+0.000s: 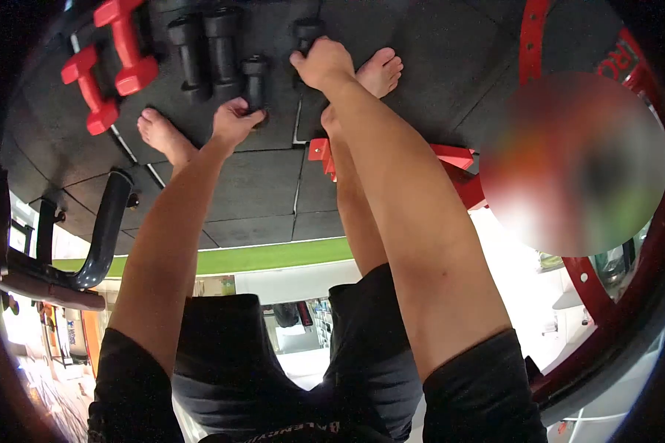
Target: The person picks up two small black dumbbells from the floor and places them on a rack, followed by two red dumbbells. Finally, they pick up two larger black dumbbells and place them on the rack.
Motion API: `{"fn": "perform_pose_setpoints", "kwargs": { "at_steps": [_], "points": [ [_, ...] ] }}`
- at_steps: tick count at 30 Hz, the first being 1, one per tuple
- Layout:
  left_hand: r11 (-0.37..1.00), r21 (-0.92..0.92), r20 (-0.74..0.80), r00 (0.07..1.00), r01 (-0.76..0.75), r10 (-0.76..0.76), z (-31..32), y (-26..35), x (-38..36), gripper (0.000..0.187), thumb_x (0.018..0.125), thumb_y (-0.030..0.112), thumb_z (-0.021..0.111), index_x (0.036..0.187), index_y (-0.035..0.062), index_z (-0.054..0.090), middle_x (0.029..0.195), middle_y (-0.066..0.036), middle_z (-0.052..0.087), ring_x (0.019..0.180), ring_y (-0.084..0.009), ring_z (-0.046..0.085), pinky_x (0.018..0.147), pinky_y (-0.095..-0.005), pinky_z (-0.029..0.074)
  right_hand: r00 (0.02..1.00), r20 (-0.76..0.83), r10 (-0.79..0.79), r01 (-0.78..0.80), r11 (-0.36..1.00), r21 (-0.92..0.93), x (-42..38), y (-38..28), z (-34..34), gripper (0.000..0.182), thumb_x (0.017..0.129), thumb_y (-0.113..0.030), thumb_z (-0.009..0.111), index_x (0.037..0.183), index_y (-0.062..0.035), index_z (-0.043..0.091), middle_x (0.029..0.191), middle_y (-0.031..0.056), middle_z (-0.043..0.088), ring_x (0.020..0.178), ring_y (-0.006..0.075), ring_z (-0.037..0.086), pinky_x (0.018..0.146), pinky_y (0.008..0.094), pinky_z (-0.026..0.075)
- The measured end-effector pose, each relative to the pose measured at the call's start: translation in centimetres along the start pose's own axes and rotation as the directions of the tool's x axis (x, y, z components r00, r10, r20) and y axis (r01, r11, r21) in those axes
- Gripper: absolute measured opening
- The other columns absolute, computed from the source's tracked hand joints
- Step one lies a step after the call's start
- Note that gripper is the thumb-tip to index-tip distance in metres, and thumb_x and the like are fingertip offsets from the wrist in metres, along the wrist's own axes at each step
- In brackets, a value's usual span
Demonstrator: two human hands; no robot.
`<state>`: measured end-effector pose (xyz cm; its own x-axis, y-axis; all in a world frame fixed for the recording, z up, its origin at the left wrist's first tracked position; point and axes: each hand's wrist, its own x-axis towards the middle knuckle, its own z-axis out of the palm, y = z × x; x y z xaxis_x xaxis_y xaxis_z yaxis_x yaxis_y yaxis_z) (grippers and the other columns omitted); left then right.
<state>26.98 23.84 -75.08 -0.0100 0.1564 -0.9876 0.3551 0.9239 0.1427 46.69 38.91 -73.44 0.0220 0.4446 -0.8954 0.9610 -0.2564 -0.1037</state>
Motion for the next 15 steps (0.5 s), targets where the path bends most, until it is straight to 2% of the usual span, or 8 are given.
{"fn": "perform_pose_setpoints", "kwargs": {
  "at_steps": [1, 3, 5, 7, 10, 13, 14, 15],
  "points": [
    [1.0, 0.003, -0.013, 1.0, -0.006, 0.006, -0.8, 0.6, -1.4, 0.035, 0.074, 0.025, 0.083, 0.093, 0.0022, 0.064, 0.091, -0.007, 0.068, 0.082, -0.0189, 0.066, 0.074, -0.032, 0.055, 1.0, -0.008, -0.011, 0.011, 1.0, 0.006, -0.7, 0.1, -0.1, 0.059, 0.083, -0.048, 0.062, 0.109, 0.0049, 0.061, 0.11, 0.0254, 0.065, 0.107, 0.0377, 0.063, 0.093, 0.0433, 0.051],
    [0.774, -0.555, 0.423, 0.905, 0.304, -0.052, -3.1, 2.1, -5.6, 0.022, 0.084, 0.019, 0.075, 0.097, 0.006, 0.061, 0.101, -0.002, 0.064, 0.092, -0.017, 0.063, 0.077, -0.0359, 0.057, 0.999, -0.007, 0.033, -0.033, 0.999, 0.043, -3.1, -0.1, -0.3, 0.059, 0.082, -0.046, 0.061, 0.11, 0.0058, 0.061, 0.111, 0.0265, 0.065, 0.107, 0.0385, 0.063, 0.093, 0.0438, 0.05],
    [0.627, -0.618, 0.587, 0.809, 0.474, -0.031, -5.1, 2.8, -10.4, 0.022, 0.087, 0.017, 0.072, 0.103, 0.0083, 0.059, 0.111, -0.001, 0.061, 0.101, -0.0174, 0.06, 0.084, -0.0417, 0.057, 0.997, 0.056, 0.051, -0.055, 0.996, 0.069, -6.6, -0.1, -1.4, 0.063, 0.079, -0.047, 0.063, 0.112, 0.0072, 0.061, 0.112, 0.0267, 0.065, 0.108, 0.0394, 0.062, 0.095, 0.0443, 0.048],
    [0.617, -0.642, 0.582, 0.813, 0.454, 0.008, -7.0, 2.6, -17.1, 0.027, 0.087, 0.016, 0.072, 0.108, 0.0096, 0.058, 0.108, -0.002, 0.063, 0.101, -0.0187, 0.062, 0.086, -0.0421, 0.056, 1.0, -0.025, 0.006, 0.001, 0.963, 0.269, -15.0, -3.5, -6.4, 0.102, 0.071, -0.038, 0.075, 0.137, 0.0093, 0.012, 0.149, 0.0387, 0.011, 0.141, 0.0489, 0.007, 0.117, 0.0513, 0.006],
    [0.562, -0.737, 0.577, 0.783, 0.375, 0.233, -11.8, 3.9, -29.2, 0.031, 0.086, 0.009, 0.071, 0.113, 0.0091, 0.056, 0.109, -0.004, 0.064, 0.104, -0.0229, 0.063, 0.092, -0.0499, 0.052, 0.999, -0.035, -0.022, 0.035, 0.907, 0.419, -24.7, -5.3, -10.0, 0.078, 0.079, -0.04, 0.069, 0.13, 0.0038, 0.029, 0.134, 0.0286, 0.031, 0.126, 0.0398, 0.027, 0.107, 0.0455, 0.021],
    [0.608, -0.764, 0.502, 0.79, 0.215, 0.351, -17.3, 5.3, -41.9, 0.037, 0.09, 0.011, 0.067, 0.124, 0.0081, 0.054, 0.12, -0.007, 0.061, 0.11, -0.0235, 0.061, 0.094, -0.0491, 0.052, 0.996, -0.035, -0.077, 0.084, 0.834, 0.546, -36.2, -8.5, -15.2, 0.057, 0.087, -0.043, 0.063, 0.123, -0.0017, 0.046, 0.119, 0.0184, 0.052, 0.112, 0.0306, 0.047, 0.097, 0.0397, 0.036],
    [0.615, -0.777, 0.457, 0.788, 0.129, 0.412, -19.1, 5.5, -46.0, 0.035, 0.09, 0.01, 0.066, 0.124, 0.0088, 0.054, 0.119, -0.006, 0.062, 0.109, -0.0224, 0.061, 0.091, -0.0475, 0.053, 0.994, -0.033, -0.103, 0.103, 0.804, 0.585, -40.2, -9.5, -17.0, 0.052, 0.089, -0.044, 0.061, 0.12, -0.0035, 0.052, 0.114, 0.0151, 0.058, 0.107, 0.0276, 0.054, 0.094, 0.0378, 0.041],
    [0.672, -0.74, 0.411, 0.776, -0.023, 0.478, -21.5, 7.0, -51.4, 0.027, 0.087, 0.013, 0.073, 0.11, 0.0106, 0.059, 0.096, 0.001, 0.063, 0.091, -0.0143, 0.062, 0.079, -0.0296, 0.053, 0.993, -0.016, -0.119, 0.103, 0.776, 0.622, -44.3, -10.7, -18.9, 0.048, 0.092, -0.045, 0.059, 0.118, -0.0053, 0.058, 0.109, 0.0117, 0.065, 0.102, 0.0245, 0.061, 0.091, 0.0359, 0.046]
  ]
}}
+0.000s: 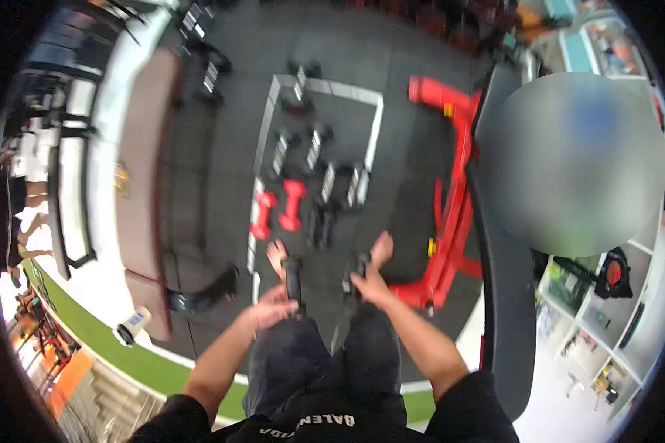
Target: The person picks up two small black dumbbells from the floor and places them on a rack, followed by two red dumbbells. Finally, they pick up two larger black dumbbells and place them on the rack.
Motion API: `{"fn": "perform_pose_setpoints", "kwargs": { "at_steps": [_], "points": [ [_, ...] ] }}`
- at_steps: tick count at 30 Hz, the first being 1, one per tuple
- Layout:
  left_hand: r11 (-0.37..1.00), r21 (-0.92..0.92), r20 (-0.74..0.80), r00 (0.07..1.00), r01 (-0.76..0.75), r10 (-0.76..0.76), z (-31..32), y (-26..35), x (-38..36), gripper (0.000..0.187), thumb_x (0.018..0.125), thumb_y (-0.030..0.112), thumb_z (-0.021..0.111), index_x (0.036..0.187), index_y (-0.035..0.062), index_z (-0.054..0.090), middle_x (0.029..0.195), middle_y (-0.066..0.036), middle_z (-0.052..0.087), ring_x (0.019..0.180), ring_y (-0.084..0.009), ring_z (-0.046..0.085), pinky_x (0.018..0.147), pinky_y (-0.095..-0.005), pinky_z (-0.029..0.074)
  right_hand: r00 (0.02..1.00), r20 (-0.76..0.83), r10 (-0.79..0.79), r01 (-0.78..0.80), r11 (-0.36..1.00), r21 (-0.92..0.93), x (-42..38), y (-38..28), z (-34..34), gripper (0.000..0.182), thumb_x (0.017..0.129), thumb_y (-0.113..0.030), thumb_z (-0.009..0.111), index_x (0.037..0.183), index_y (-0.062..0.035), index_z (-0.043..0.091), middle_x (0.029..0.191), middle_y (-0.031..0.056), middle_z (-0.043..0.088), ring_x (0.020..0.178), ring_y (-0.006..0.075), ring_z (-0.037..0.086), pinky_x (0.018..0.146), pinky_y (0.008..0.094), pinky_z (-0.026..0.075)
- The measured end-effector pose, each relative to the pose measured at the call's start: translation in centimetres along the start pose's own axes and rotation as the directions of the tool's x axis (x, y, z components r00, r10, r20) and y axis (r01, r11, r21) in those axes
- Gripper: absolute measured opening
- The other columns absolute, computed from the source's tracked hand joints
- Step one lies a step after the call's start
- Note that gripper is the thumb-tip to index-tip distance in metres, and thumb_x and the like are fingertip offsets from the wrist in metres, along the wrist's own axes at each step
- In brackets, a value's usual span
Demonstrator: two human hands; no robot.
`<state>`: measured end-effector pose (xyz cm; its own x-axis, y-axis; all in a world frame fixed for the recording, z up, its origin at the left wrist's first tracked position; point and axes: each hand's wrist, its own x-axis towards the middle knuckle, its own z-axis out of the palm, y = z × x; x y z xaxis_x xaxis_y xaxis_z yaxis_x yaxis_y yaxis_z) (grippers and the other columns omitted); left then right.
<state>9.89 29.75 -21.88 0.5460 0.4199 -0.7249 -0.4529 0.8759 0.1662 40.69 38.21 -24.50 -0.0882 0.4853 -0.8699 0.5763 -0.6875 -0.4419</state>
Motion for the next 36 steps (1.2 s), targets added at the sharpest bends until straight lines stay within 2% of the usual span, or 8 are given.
{"fn": "perform_pose_setpoints", "kwargs": {
  "at_steps": [3, 6, 12, 13, 16, 21, 30, 36],
  "points": [
    [0.909, 0.299, -0.018, 0.951, -0.291, 0.31, 6.7, 5.3, -13.4, 0.031, 0.082, 0.018, 0.079, 0.106, 0.0087, 0.061, 0.088, 0.006, 0.06, 0.075, -0.0047, 0.053, 0.065, -0.0223, 0.046, 0.98, 0.091, -0.176, 0.156, 0.969, 0.194, -11.0, -6.6, -1.2, 0.024, 0.095, -0.031, 0.059, 0.106, -0.0091, 0.06, 0.099, 0.0013, 0.061, 0.095, 0.0134, 0.056, 0.087, 0.0309, 0.045],
    [0.763, 0.473, 0.244, 0.898, -0.441, 0.367, 8.7, 8.5, -23.2, 0.05, 0.08, 0.001, 0.076, 0.126, 0.0009, 0.055, 0.118, -0.005, 0.063, 0.111, -0.0153, 0.058, 0.101, -0.0343, 0.044, 0.776, 0.309, -0.551, 0.398, 0.806, 0.439, -22.4, -14.4, -3.0, 0.023, 0.094, -0.022, 0.059, 0.106, -0.0036, 0.053, 0.095, 0.0103, 0.063, 0.092, 0.0219, 0.061, 0.086, 0.0369, 0.048],
    [0.679, 0.587, -0.005, 0.837, -0.44, 0.547, 10.3, 12.3, -26.2, 0.021, 0.077, 0.017, 0.081, 0.08, 0.004, 0.065, 0.076, -0.007, 0.068, 0.072, -0.0149, 0.066, 0.068, -0.03, 0.051, 0.485, 0.556, -0.675, -0.384, 0.406, 0.829, -27.2, -17.5, 2.3, 0.018, 0.088, -0.013, 0.061, 0.103, -0.0068, 0.054, 0.1, 0.0136, 0.061, 0.093, 0.0266, 0.061, 0.073, 0.0367, 0.049],
    [0.639, 0.715, -0.166, 0.82, -0.282, 0.548, 10.8, 12.7, -25.5, 0.024, 0.074, 0.023, 0.084, 0.078, 0.0051, 0.067, 0.073, -0.006, 0.07, 0.073, -0.0138, 0.068, 0.071, -0.0293, 0.052, 0.755, 0.445, -0.483, -0.131, 0.553, 0.823, -27.5, -18.1, 3.2, 0.015, 0.086, -0.012, 0.062, 0.099, -0.0074, 0.055, 0.093, 0.0117, 0.061, 0.087, 0.0236, 0.062, 0.059, 0.0309, 0.047],
    [0.012, 0.995, 0.07, 0.782, -0.098, 0.62, 10.8, 12.4, -23.3, 0.051, 0.066, 0.052, 0.082, 0.087, 0.0066, 0.072, 0.079, -0.013, 0.071, 0.076, -0.0292, 0.07, 0.074, -0.0382, 0.054, 0.888, 0.338, -0.31, -0.013, 0.719, 0.694, -26.8, -19.0, 4.1, 0.018, 0.086, -0.018, 0.067, 0.096, -0.0069, 0.056, 0.082, 0.0066, 0.063, 0.07, 0.0172, 0.064, 0.048, 0.0251, 0.042],
    [0.091, 0.98, 0.069, 0.732, -0.177, 0.678, 15.9, 12.6, -16.8, 0.031, 0.066, 0.031, 0.081, 0.083, 0.0075, 0.071, 0.08, -0.014, 0.07, 0.078, -0.0335, 0.068, 0.072, -0.041, 0.054, 0.862, 0.137, -0.487, 0.324, 0.74, 0.59, -27.2, -18.0, 0.4, 0.015, 0.087, -0.014, 0.067, 0.094, -0.004, 0.059, 0.083, 0.0058, 0.065, 0.072, 0.0139, 0.065, 0.057, 0.0273, 0.048],
    [-0.411, 0.843, 0.537, 0.507, -0.347, 0.674, 37.6, 22.7, -5.5, 0.023, 0.053, 0.007, 0.073, 0.075, 0.0063, 0.065, 0.074, -0.013, 0.064, 0.074, -0.0367, 0.064, 0.066, -0.043, 0.05, 0.322, -0.173, -0.931, 0.927, 0.347, -0.144, -28.3, -22.8, -19.1, 0.02, 0.078, -0.001, 0.073, 0.069, -0.0041, 0.056, 0.071, 0.0084, 0.062, 0.069, 0.0196, 0.063, 0.064, 0.0304, 0.05],
    [-0.589, 0.722, 0.691, 0.409, -0.364, 0.596, 49.4, 28.7, 2.4, 0.023, 0.052, 0.007, 0.074, 0.073, 0.0067, 0.064, 0.074, -0.011, 0.064, 0.073, -0.0344, 0.064, 0.066, -0.0406, 0.051, -0.077, -0.381, -0.921, 0.99, -0.116, 0.079, -29.9, -25.8, -32.2, 0.018, 0.076, 0.003, 0.064, 0.064, -0.004, 0.052, 0.07, 0.008, 0.063, 0.068, 0.0199, 0.064, 0.069, 0.031, 0.05]
  ]
}}
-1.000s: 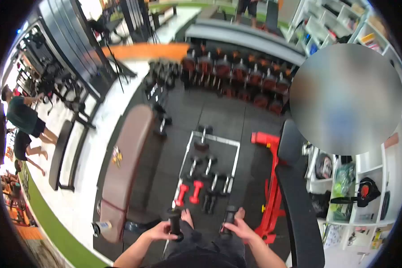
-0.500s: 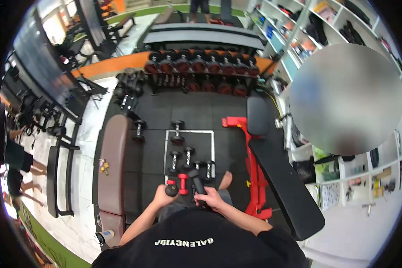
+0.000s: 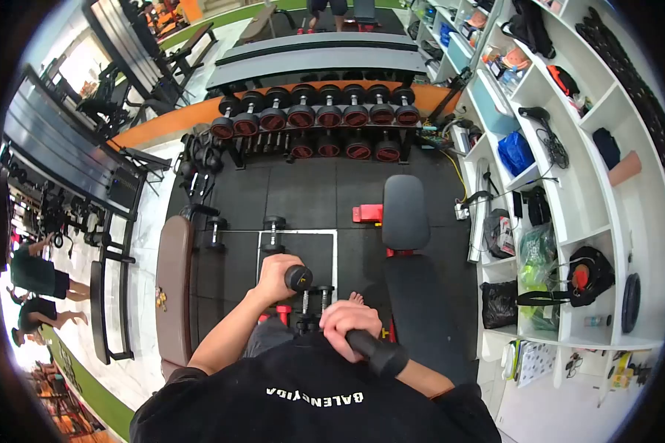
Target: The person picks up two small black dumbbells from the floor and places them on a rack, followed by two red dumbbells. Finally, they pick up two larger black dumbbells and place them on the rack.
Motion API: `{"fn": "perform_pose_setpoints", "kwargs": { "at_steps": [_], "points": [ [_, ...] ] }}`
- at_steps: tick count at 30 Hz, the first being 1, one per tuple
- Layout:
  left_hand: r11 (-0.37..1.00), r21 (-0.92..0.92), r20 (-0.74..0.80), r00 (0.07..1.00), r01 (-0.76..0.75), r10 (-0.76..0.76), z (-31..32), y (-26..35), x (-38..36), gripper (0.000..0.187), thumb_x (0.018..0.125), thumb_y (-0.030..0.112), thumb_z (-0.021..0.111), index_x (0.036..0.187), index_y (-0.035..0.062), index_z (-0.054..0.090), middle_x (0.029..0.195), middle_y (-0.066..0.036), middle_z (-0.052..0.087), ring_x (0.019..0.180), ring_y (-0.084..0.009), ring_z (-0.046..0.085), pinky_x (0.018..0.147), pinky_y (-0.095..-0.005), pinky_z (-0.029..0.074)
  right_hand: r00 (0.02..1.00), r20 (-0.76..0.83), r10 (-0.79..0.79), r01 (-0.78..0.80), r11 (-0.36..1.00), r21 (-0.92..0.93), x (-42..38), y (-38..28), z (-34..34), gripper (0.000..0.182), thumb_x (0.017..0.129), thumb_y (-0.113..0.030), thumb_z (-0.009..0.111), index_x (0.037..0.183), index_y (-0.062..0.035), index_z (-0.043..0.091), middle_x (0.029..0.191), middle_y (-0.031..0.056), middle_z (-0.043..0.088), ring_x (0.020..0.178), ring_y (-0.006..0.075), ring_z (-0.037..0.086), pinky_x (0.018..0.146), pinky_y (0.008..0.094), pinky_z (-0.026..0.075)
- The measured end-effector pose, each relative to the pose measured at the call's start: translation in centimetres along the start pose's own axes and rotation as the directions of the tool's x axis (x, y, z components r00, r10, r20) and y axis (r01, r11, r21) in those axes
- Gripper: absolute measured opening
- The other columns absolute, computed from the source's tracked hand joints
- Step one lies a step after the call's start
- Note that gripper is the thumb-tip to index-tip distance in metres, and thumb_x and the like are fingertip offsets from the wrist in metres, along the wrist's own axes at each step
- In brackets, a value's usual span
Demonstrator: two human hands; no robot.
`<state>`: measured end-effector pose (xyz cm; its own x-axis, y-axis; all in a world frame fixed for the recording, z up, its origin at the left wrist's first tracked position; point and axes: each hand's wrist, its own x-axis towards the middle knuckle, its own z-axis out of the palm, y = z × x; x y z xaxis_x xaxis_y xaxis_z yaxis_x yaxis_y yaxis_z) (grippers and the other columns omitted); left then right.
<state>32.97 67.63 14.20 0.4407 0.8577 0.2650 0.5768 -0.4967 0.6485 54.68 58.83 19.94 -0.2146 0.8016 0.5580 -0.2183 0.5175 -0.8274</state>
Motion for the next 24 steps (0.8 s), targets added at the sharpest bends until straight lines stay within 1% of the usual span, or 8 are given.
{"fn": "perform_pose_setpoints", "kwargs": {
  "at_steps": [2, 3, 5, 7, 8, 14, 20, 24],
  "points": [
    [0.999, 0.005, 0.014, 0.999, -0.041, 0.04, 0.8, 1.2, 3.5, 0.027, 0.05, 0.01, 0.076, 0.074, 0.0077, 0.064, 0.076, -0.009, 0.065, 0.075, -0.0325, 0.065, 0.068, -0.0412, 0.051, 0.974, -0.08, 0.212, -0.226, 0.94, -0.257, -0.9, 2.5, -1.8, 0.019, 0.082, 0.001, 0.062, 0.067, -0.0036, 0.053, 0.069, 0.006, 0.063, 0.067, 0.0165, 0.063, 0.074, 0.0328, 0.051],
    [0.999, 0.004, 0.06, 0.997, -0.042, 0.042, 1.3, 1.6, 5.0, 0.028, 0.05, 0.012, 0.077, 0.075, 0.0085, 0.064, 0.077, -0.009, 0.066, 0.077, -0.0314, 0.065, 0.07, -0.0413, 0.051, 0.844, -0.082, 0.53, -0.536, 0.831, -0.146, -4.2, 7.1, -2.1, 0.015, 0.084, -0.002, 0.065, 0.071, -0.0031, 0.056, 0.07, 0.0039, 0.064, 0.067, 0.0139, 0.062, 0.071, 0.0321, 0.05],
    [0.989, 0.105, 0.072, 0.993, -0.101, 0.094, 2.5, 0.2, 7.3, 0.028, 0.05, 0.012, 0.076, 0.076, 0.0094, 0.065, 0.079, -0.008, 0.067, 0.078, -0.0305, 0.066, 0.071, -0.0412, 0.051, 0.711, -0.137, 0.69, -0.703, 0.689, -0.176, -5.3, 9.8, -3.7, 0.013, 0.083, -0.002, 0.068, 0.075, -0.0031, 0.057, 0.071, 0.0013, 0.063, 0.07, 0.0107, 0.061, 0.07, 0.0298, 0.049],
    [0.993, 0.119, 0.14, 0.99, -0.009, -0.007, 2.8, -1.9, 8.8, 0.029, 0.05, 0.009, 0.075, 0.078, 0.0091, 0.068, 0.081, -0.01, 0.069, 0.081, -0.0318, 0.066, 0.073, -0.0413, 0.051, 0.699, -0.186, 0.69, -0.701, 0.713, 0.008, -2.8, 7.7, -5.9, 0.016, 0.082, 0.003, 0.068, 0.074, -0.0034, 0.056, 0.071, 0.0014, 0.062, 0.072, 0.0106, 0.06, 0.069, 0.0276, 0.048],
    [0.996, 0.071, 0.103, 0.992, 0.059, -0.066, 2.8, -2.5, 9.4, 0.03, 0.05, 0.008, 0.075, 0.079, 0.0079, 0.069, 0.083, -0.011, 0.069, 0.082, -0.0329, 0.067, 0.073, -0.0413, 0.052, 0.821, -0.283, 0.496, -0.503, 0.863, 0.055, -3.9, 10.0, -6.8, 0.018, 0.079, 0.006, 0.069, 0.072, -0.0033, 0.056, 0.069, 0.0018, 0.06, 0.071, 0.0115, 0.06, 0.067, 0.0276, 0.048],
    [0.935, -0.174, 0.169, 0.945, 0.308, -0.28, 0.7, -5.1, 16.3, 0.023, 0.062, 0.011, 0.08, 0.08, 0.0015, 0.069, 0.067, -0.015, 0.063, 0.065, -0.0286, 0.065, 0.067, -0.0326, 0.052, 0.929, -0.223, 0.297, -0.329, 0.936, -0.126, 4.6, 10.5, -16.0, 0.016, 0.075, 0.005, 0.068, 0.068, -0.0028, 0.057, 0.071, 0.0084, 0.065, 0.065, 0.0173, 0.064, 0.062, 0.0291, 0.051],
    [0.553, -0.833, 0.025, 0.996, -0.026, 0.085, -8.3, -4.9, 31.3, 0.057, 0.069, 0.019, 0.087, 0.116, -0.0023, 0.065, 0.066, -0.007, 0.065, 0.057, -0.0133, 0.061, 0.063, -0.0282, 0.051, 0.708, -0.451, 0.544, -0.633, 0.771, -0.064, 7.7, 18.5, -21.4, 0.02, 0.078, -0.005, 0.076, 0.071, -0.0037, 0.057, 0.07, 0.0058, 0.064, 0.066, 0.0154, 0.061, 0.067, 0.0288, 0.049],
    [0.162, -0.934, -0.182, 0.811, -0.32, 0.556, -13.4, -10.7, 43.5, 0.058, 0.065, 0.016, 0.089, 0.114, -0.0034, 0.064, 0.087, -0.016, 0.071, 0.057, -0.0158, 0.065, 0.059, -0.0303, 0.053, 0.51, -0.587, 0.628, -0.827, 0.546, -0.134, 13.5, 24.4, -24.4, 0.017, 0.079, -0.005, 0.075, 0.073, -0.0032, 0.059, 0.072, 0.0031, 0.064, 0.068, 0.0136, 0.061, 0.066, 0.0299, 0.049]
  ]
}}
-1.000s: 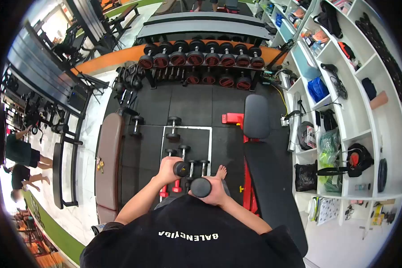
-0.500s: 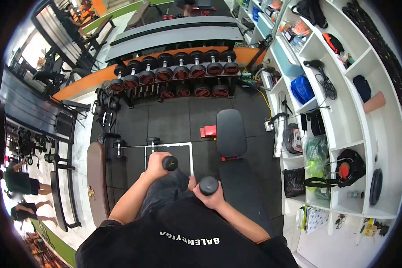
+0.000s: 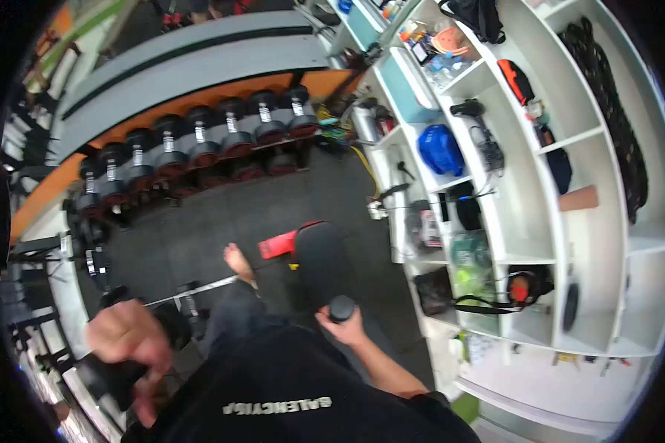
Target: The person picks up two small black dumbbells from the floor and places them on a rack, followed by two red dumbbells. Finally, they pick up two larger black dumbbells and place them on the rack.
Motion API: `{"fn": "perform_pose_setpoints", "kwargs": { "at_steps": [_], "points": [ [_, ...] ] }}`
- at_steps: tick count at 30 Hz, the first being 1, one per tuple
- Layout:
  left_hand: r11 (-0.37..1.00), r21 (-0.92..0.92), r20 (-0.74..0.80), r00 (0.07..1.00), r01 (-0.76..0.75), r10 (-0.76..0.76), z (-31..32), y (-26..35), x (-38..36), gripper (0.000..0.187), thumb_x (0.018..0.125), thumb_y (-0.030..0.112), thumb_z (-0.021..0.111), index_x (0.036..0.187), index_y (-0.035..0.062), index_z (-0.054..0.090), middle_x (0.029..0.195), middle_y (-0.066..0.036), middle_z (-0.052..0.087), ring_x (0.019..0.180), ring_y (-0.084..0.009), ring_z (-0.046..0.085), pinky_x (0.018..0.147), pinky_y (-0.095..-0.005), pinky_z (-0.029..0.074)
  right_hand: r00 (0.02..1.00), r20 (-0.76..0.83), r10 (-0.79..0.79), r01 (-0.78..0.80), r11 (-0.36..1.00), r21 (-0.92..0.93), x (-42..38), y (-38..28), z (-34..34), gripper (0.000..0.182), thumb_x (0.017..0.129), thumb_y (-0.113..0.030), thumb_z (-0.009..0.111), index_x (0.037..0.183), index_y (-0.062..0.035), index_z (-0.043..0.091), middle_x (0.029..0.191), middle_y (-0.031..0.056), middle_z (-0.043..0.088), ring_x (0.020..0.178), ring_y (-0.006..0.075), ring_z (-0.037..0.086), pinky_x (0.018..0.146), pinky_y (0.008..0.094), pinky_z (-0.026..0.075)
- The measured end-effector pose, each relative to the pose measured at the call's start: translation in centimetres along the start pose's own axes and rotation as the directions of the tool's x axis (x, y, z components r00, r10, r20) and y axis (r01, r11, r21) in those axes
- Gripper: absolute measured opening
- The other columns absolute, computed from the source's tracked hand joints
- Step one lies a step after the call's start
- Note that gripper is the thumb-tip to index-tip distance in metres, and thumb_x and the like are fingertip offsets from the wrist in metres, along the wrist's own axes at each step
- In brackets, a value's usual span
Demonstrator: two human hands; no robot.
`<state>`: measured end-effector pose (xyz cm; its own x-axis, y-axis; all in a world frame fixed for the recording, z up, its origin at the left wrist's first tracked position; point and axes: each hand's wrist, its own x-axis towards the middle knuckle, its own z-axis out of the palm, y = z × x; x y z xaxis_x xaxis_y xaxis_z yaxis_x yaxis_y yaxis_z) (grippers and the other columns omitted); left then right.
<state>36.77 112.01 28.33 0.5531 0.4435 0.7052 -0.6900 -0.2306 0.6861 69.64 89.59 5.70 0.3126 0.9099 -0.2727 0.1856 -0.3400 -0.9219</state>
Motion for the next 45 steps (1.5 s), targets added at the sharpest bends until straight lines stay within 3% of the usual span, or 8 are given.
{"fn": "perform_pose_setpoints", "kwargs": {
  "at_steps": [5, 17, 19, 21, 25, 29, 33, 45],
  "points": [
    [0.898, -0.436, 0.224, 0.973, 0.055, 0.048, -11.4, -0.9, 9.2, 0.013, 0.092, 0.025, 0.065, 0.099, 0.023, 0.076, 0.105, 0.004, 0.072, 0.092, -0.0261, 0.068, 0.069, -0.0367, 0.06, 0.976, -0.039, 0.216, -0.2, 0.946, 0.255, 9.2, -2.3, 4.2, 0.015, 0.079, -0.004, 0.074, 0.075, -0.0032, 0.06, 0.071, 0.0051, 0.064, 0.067, 0.0152, 0.063, 0.065, 0.0303, 0.05],
    [0.795, -0.607, 0.208, 0.967, 0.007, 0.15, -21.5, -8.7, 21.7, 0.004, 0.087, 0.011, 0.066, 0.089, 0.0118, 0.069, 0.085, -0.004, 0.071, 0.058, -0.0146, 0.061, 0.053, -0.0297, 0.049, 0.967, -0.157, 0.201, -0.147, 0.942, 0.301, 25.0, -8.9, 2.0, 0.016, 0.082, -0.008, 0.074, 0.076, -0.0032, 0.06, 0.073, 0.0047, 0.065, 0.07, 0.0139, 0.063, 0.068, 0.0283, 0.049],
    [0.813, -0.578, 0.458, 0.853, 0.074, 0.249, -25.0, -11.3, 20.6, 0.036, 0.088, 0.009, 0.069, 0.121, 0.0015, 0.057, 0.105, -0.019, 0.069, 0.075, -0.0284, 0.071, 0.067, -0.0428, 0.062, 0.967, -0.13, 0.22, -0.157, 0.914, 0.375, 29.4, -8.8, 1.1, 0.015, 0.08, -0.003, 0.071, 0.08, -0.003, 0.056, 0.073, 0.0078, 0.062, 0.071, 0.0189, 0.063, 0.069, 0.0327, 0.051],
    [0.97, -0.213, -0.19, 0.968, 0.12, -0.162, -23.8, -13.1, 20.2, 0.023, 0.078, 0.017, 0.081, 0.079, 0.0002, 0.066, 0.058, -0.009, 0.064, 0.046, -0.0172, 0.061, 0.043, -0.0275, 0.047, 0.976, -0.089, 0.198, -0.14, 0.888, 0.438, 34.3, -8.1, 0.2, 0.014, 0.083, -0.008, 0.068, 0.084, -0.0025, 0.056, 0.072, 0.008, 0.062, 0.071, 0.019, 0.063, 0.07, 0.0329, 0.05],
    [0.802, -0.102, -0.799, 0.431, 0.588, -0.418, -25.6, -22.6, 17.5, 0.033, 0.085, 0.018, 0.073, 0.106, -0.0011, 0.057, 0.058, 0.003, 0.044, 0.047, -0.0097, 0.045, 0.053, -0.0268, 0.038, 0.97, 0.076, 0.233, -0.24, 0.846, 0.475, 45.2, -8.7, -4.1, 0.028, 0.095, -0.032, 0.055, 0.094, -0.0043, 0.054, 0.07, 0.0086, 0.062, 0.067, 0.0186, 0.063, 0.051, 0.0305, 0.048],
    [0.613, -0.761, -0.648, -0.304, 0.214, -0.698, -31.2, -31.6, 15.3, 0.029, 0.094, 0.032, 0.062, 0.093, 0.0033, 0.057, 0.056, 0.004, 0.045, 0.048, -0.0113, 0.043, 0.052, -0.0283, 0.039, 0.842, 0.22, 0.493, -0.523, 0.644, 0.558, 54.2, -9.4, -9.1, 0.044, 0.099, -0.051, 0.042, 0.1, -0.0076, 0.052, 0.07, 0.0092, 0.063, 0.062, 0.022, 0.065, 0.04, 0.0312, 0.045],
    [0.565, -0.801, -0.48, -0.349, -0.2, -0.805, -31.6, -35.6, 13.5, 0.022, 0.091, 0.025, 0.06, 0.087, 0.0033, 0.055, 0.064, -0.002, 0.052, 0.061, -0.0179, 0.054, 0.063, -0.0332, 0.047, 0.777, 0.269, 0.569, -0.616, 0.598, 0.513, 61.4, -8.8, -14.6, 0.047, 0.096, -0.055, 0.046, 0.1, -0.0084, 0.053, 0.069, 0.0067, 0.063, 0.058, 0.0182, 0.066, 0.036, 0.0288, 0.045],
    [0.525, -0.851, -0.501, -0.263, -0.027, -0.825, -29.7, -40.3, 19.5, 0.019, 0.091, 0.023, 0.056, 0.095, 0.0039, 0.056, 0.081, -0.01, 0.056, 0.079, -0.0286, 0.055, 0.083, -0.0504, 0.047, 0.807, 0.229, 0.544, -0.546, 0.539, 0.642, 67.1, -10.7, -17.4, 0.051, 0.093, -0.064, 0.041, 0.099, -0.0143, 0.051, 0.071, 0.0041, 0.059, 0.064, 0.0219, 0.064, 0.042, 0.0328, 0.041]
  ]
}}
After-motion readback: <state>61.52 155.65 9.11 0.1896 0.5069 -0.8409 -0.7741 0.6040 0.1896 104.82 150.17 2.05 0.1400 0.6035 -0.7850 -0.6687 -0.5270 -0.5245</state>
